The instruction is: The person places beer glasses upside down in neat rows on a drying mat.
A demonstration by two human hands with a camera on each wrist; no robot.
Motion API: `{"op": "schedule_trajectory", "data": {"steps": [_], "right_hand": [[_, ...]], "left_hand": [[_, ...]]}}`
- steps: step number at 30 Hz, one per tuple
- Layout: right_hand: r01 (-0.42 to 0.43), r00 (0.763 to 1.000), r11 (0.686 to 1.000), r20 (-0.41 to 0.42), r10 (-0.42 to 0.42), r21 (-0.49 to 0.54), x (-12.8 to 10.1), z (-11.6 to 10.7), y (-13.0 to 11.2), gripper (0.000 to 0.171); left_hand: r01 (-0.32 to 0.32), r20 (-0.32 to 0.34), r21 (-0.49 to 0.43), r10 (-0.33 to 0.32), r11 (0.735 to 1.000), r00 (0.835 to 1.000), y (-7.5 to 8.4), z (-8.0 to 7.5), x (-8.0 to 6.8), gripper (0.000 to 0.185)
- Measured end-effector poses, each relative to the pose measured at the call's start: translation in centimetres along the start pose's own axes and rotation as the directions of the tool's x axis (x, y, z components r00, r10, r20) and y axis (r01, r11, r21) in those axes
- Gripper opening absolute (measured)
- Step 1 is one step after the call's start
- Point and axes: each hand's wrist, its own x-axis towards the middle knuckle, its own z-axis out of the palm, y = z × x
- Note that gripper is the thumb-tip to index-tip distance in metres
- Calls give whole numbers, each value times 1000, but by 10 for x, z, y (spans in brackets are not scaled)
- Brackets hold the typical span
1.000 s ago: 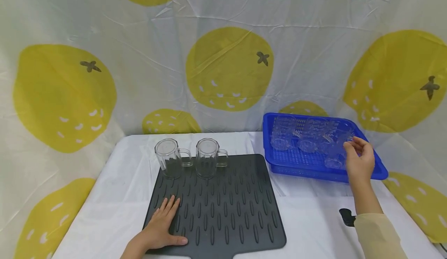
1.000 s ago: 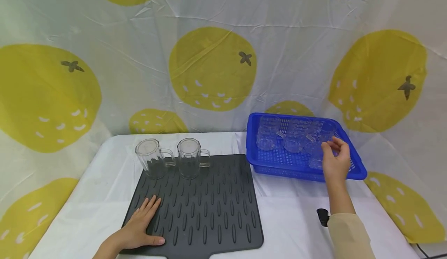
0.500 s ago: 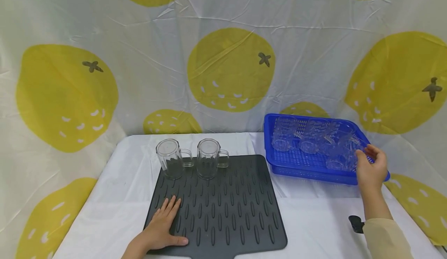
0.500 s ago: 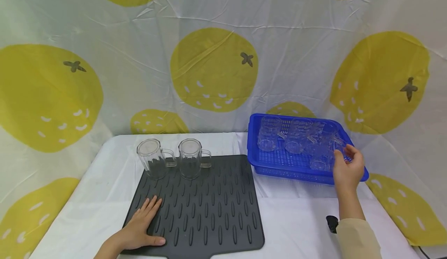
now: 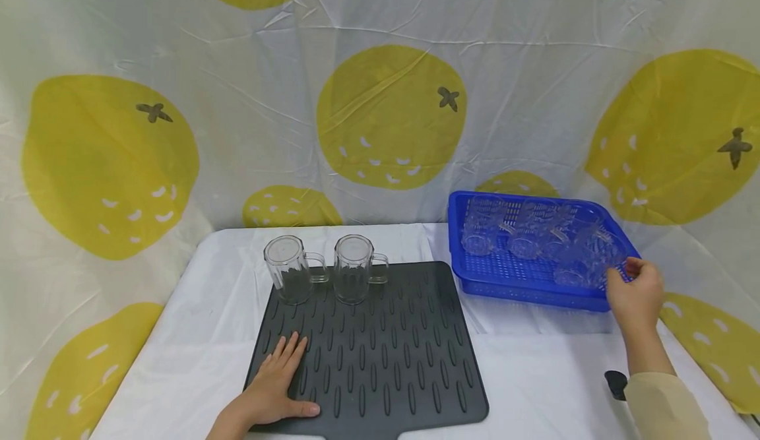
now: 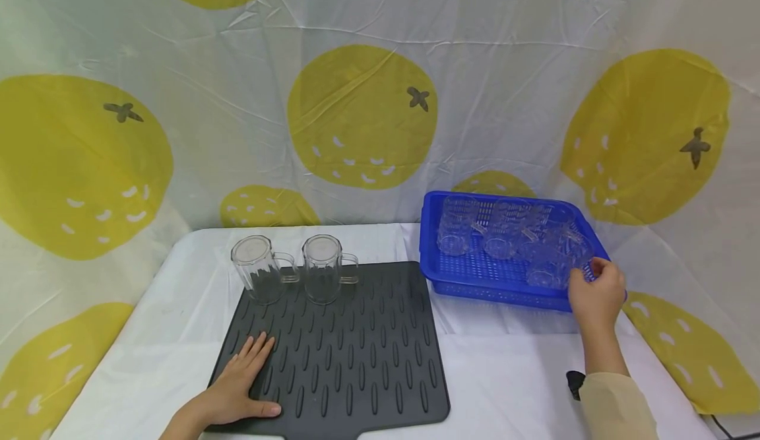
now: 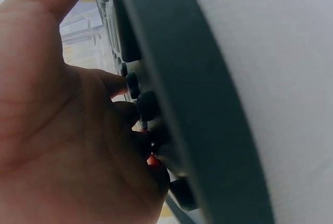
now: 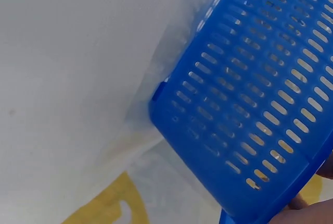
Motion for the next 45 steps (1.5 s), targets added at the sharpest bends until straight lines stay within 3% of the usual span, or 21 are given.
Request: {"op": "schedule_trajectory", "data": {"steps": [9,14,25,32,39,45], "right_hand": [[95,980,969,190,-51,-230,4,-9,-6,49],[130,972,951,227,-66,-281,8,-9,-7,46],[113,961,928,276,-11,-355,14,-5,-6,45],[136,968,931,246,-52,-339,12,-2,-4,45],[203,971,954,174,-167,-219,11,0,-2,40],[240,960,960,178,-214,-145,18,-1,0,40]], "left_hand": [[-3,1,-6,3,1000,1000,0,0,0,122],[-1,3,-5,1,1000,1000,-1,0,0,122],[-1,3,1,1,1000,1000,-1,1,1,121],[12,12,-8,-11,1000,1000,0,1,0,121],[12,12,-1,-12,1000,1000,-1,3,0,121],[3,6,0,-3,1000,1000,-1,2,0,120]]}}
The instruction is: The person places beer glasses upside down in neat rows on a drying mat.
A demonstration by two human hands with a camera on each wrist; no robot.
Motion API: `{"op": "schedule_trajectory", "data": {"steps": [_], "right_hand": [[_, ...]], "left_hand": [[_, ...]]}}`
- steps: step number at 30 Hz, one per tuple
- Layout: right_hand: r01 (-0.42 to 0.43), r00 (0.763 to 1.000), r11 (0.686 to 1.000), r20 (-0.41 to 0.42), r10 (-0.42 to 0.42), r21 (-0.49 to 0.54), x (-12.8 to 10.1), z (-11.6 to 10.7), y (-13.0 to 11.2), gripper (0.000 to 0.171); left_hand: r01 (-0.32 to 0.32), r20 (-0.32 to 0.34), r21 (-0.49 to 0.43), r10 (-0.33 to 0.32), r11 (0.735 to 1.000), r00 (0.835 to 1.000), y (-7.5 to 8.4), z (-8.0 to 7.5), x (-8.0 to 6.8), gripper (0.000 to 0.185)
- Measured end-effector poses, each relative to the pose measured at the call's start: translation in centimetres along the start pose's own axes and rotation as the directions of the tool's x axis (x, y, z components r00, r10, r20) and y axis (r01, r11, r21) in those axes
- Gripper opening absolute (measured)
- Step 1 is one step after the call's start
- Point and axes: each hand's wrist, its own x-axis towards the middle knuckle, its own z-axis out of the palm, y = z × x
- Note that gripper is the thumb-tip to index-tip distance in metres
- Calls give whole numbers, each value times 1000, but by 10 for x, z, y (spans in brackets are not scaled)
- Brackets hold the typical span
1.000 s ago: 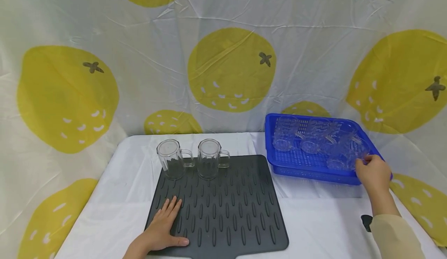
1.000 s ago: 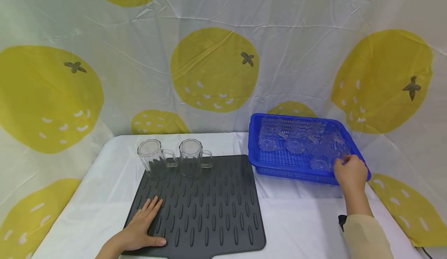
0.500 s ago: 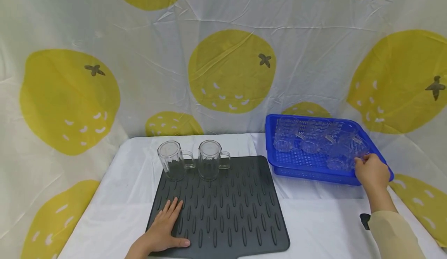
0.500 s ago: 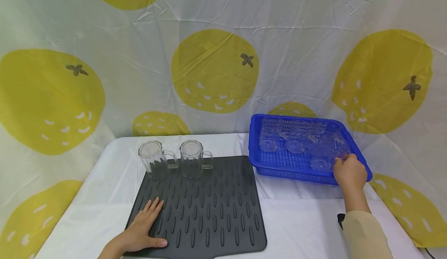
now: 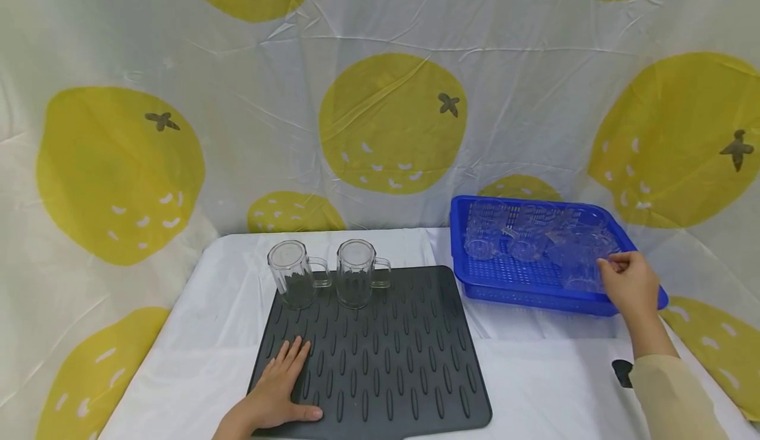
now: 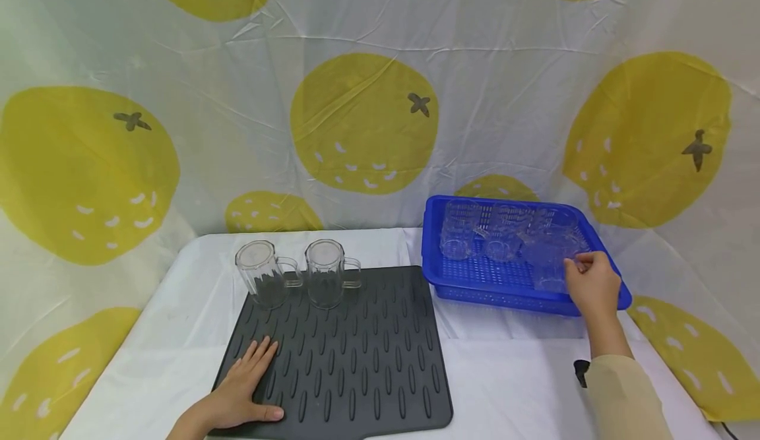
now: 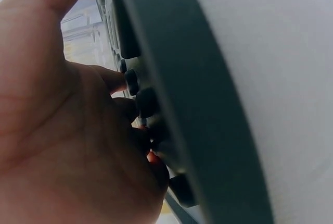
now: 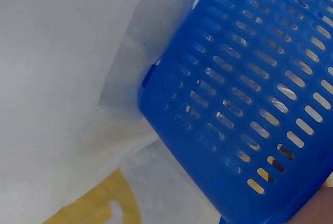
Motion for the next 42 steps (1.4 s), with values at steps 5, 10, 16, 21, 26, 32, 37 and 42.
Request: {"op": "schedule_trajectory", "data": {"steps": [5,10,16,21,26,32,37,42], "right_hand": [[-37,999,998,23,36,45,4,-1,3,43],[-101,995,984,42,96,147,5,-2,2,40],[-154,987,933,6,161,325,5,-2,0,8],[-177,978,839,-3,208,515,3,-3,-4,13],[-180,966,754,-30,255,632,4,-3,-12,11],[-94,954,686,-131,268,721,5,-4,-26,17],[6,950,670,-214,229,742,4,-9,-37,19],[33,952,627,-216,218,778,2,-16,-47,17]], "left_hand": [[-5,4,-4,5,1000,1000,0,0,0,119],[-1,13,-8,1,1000,1000,-1,1,0,120],[2,8,-8,-2,1000,1000,-1,-1,0,119],[4,7,-16,-4,1000,1000,0,-3,-1,120],[-4,4,-13,4,1000,1000,0,-2,-1,120],[-10,4,-16,10,1000,1000,-1,-1,0,120],[-9,5,-7,9,1000,1000,-2,0,1,120],[-4,0,1,4,1000,1000,-2,1,1,121]]}}
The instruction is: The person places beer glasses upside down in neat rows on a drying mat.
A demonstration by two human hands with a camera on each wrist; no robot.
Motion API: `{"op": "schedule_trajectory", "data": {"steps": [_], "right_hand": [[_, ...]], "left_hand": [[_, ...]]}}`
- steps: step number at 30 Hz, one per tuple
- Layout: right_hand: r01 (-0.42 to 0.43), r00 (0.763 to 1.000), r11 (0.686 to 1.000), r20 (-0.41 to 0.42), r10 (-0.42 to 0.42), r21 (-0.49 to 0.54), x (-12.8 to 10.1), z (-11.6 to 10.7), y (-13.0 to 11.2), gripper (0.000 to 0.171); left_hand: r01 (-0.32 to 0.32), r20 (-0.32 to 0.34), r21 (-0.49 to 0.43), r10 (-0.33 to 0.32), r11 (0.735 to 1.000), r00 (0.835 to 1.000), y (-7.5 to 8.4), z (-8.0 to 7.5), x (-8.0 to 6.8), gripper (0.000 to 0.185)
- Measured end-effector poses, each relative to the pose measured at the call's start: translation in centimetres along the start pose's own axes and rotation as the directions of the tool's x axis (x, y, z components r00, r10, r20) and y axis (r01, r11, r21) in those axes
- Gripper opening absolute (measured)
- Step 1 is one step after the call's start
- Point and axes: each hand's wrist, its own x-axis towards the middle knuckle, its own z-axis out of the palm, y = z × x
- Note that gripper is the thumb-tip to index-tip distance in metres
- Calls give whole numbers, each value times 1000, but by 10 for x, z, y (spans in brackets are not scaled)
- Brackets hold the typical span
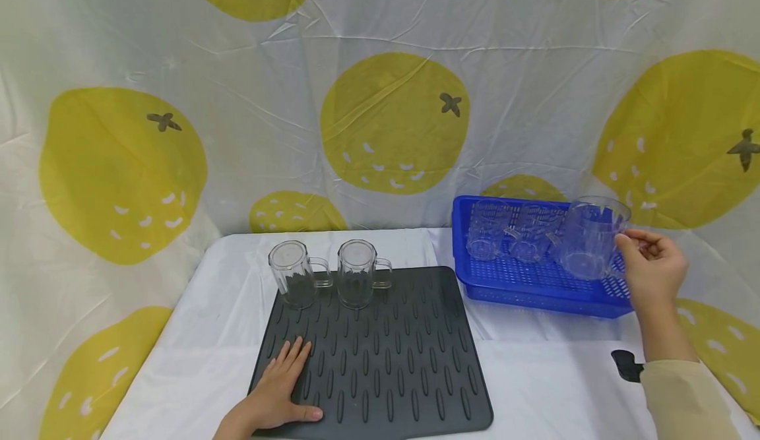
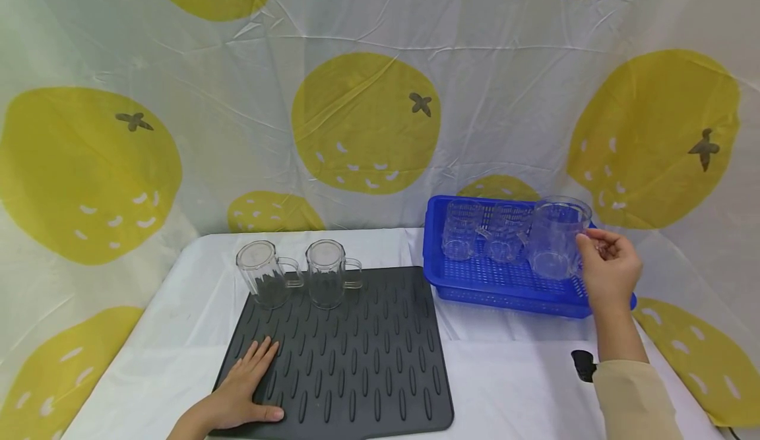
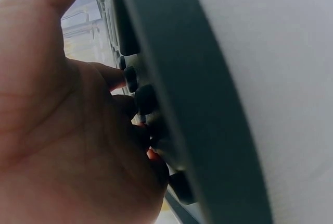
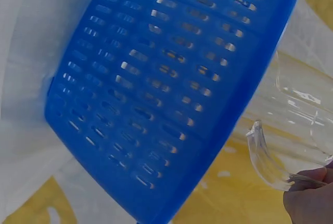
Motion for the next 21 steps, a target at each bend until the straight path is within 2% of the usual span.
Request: {"op": "schedule_trajectory", "data": {"steps": [3,7,10,13,17,21], "right_hand": [[33,999,999,3,-33,36,-3,2,-7,16],[36,999,991,8,-37,131,-8,6,-17,16],[50,998,973,24,-57,224,-12,14,-23,16],[93,991,950,61,-117,297,-18,24,-27,16],[144,977,942,106,-184,304,-26,33,-30,14],[154,967,946,155,-204,284,-34,39,-33,12]], "left_hand": [[-2,-1,1,2,1000,1000,0,0,0,121],[-1,3,-1,1,1000,1000,0,0,1,121],[12,-1,-7,-12,1000,1000,0,0,0,121],[24,-9,-17,-24,1000,1000,0,-1,-1,121],[20,-9,-17,-20,1000,1000,1,-1,-1,121],[15,0,-1,-15,1000,1000,2,-1,0,120]]}}
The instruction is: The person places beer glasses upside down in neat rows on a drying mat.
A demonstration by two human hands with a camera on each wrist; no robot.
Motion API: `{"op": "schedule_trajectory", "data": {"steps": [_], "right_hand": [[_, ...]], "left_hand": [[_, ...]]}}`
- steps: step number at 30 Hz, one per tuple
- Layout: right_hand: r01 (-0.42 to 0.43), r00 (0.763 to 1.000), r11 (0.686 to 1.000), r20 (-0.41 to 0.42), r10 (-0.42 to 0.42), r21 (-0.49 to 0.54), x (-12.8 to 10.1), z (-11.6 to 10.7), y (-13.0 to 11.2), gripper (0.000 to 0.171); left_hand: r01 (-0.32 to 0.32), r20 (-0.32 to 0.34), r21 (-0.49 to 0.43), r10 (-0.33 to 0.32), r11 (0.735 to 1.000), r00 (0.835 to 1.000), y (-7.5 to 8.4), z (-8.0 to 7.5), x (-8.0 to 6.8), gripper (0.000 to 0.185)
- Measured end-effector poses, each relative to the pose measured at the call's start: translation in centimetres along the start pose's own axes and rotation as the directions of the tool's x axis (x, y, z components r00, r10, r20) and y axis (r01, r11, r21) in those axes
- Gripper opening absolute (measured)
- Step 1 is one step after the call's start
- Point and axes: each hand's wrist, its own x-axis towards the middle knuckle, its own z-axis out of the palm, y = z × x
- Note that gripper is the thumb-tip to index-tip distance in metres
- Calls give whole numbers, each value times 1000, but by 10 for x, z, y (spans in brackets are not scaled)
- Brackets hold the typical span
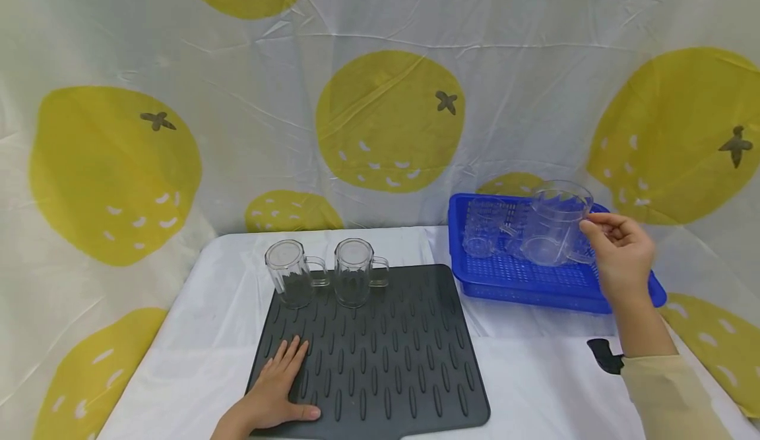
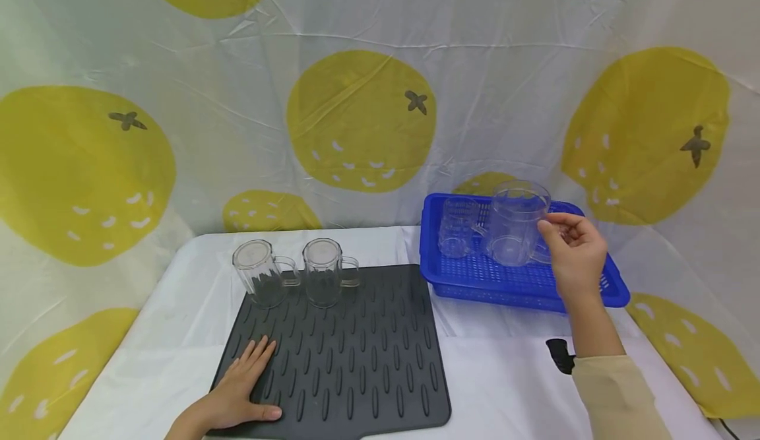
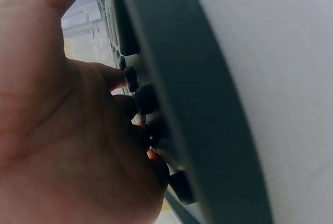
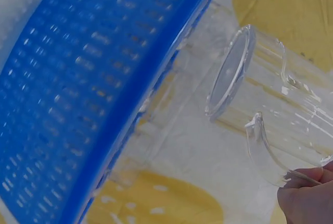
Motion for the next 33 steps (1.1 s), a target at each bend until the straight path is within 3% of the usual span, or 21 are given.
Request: {"op": "schedule_trajectory", "data": {"steps": [8,19,28,33], "right_hand": [[-86,987,992,125,97,-90,-12,17,-3,10],[-86,961,996,264,77,23,-32,39,-2,10],[-126,920,992,374,114,8,-53,52,-6,12],[-118,914,993,394,98,27,-60,59,-7,12]], "left_hand": [[-6,-11,1,6,1000,1000,1,0,0,121],[1,3,-8,-1,1000,1000,1,-1,-1,120],[-8,7,-31,8,1000,1000,1,-1,-2,118],[-13,1,-23,13,1000,1000,1,-1,-2,118]]}}
